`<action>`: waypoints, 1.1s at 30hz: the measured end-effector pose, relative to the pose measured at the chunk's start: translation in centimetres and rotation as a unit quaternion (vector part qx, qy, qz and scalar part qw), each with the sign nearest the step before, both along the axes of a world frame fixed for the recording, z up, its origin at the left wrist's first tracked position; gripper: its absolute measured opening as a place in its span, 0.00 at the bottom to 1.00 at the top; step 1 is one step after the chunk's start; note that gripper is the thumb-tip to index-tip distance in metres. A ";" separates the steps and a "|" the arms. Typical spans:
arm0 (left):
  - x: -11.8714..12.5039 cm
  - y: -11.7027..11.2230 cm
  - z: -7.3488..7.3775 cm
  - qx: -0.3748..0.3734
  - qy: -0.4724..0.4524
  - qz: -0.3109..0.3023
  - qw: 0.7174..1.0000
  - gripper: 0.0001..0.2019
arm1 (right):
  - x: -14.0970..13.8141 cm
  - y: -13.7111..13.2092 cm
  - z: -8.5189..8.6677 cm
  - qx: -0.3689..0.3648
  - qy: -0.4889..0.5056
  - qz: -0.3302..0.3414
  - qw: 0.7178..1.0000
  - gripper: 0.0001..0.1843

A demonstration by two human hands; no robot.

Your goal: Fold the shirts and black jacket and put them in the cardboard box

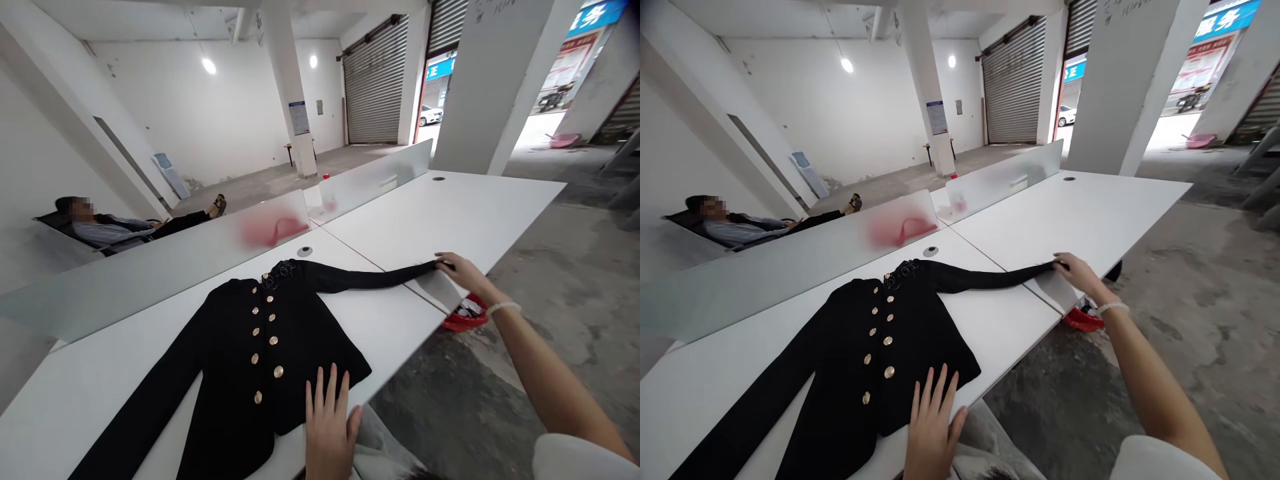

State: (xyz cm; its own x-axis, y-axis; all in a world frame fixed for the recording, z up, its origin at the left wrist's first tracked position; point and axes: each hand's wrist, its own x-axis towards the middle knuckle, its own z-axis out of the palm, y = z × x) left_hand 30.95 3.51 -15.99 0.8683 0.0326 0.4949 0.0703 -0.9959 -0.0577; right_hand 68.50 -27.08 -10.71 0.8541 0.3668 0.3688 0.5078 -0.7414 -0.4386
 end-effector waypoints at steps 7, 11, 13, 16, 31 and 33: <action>0.0 0.3 0.7 -0.030 0.041 -0.011 0.999 0.24 | 2.9 0.0 3.4 0.023 0.074 -0.204 0.976 0.21; -0.1 0.2 0.8 -0.047 0.040 -0.009 0.998 0.24 | 2.4 0.7 1.1 -0.008 0.071 -0.224 0.972 0.25; -0.1 0.1 0.8 -0.051 0.030 -0.009 0.998 0.23 | 1.4 1.1 -0.5 -0.020 0.079 -0.203 0.976 0.27; -0.1 0.0 0.6 -0.052 0.020 -0.012 0.998 0.23 | -0.4 0.9 -2.8 -0.042 0.047 -0.206 0.977 0.33; 0.5 -2.5 0.5 -0.060 0.021 -0.006 0.998 0.22 | -2.8 7.2 8.3 0.177 0.052 -0.243 0.952 0.22; 0.6 -2.7 0.4 -0.068 0.009 0.000 0.998 0.22 | -2.4 11.3 12.2 0.214 0.014 -0.200 0.956 0.20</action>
State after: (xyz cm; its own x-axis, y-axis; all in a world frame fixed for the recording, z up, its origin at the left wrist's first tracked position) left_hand 31.50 0.83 -15.64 0.8771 0.0989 0.4700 0.0712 -0.9945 0.0763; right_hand 66.09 -15.81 1.46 0.9059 -0.1704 0.3877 0.2054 -0.6238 -0.7541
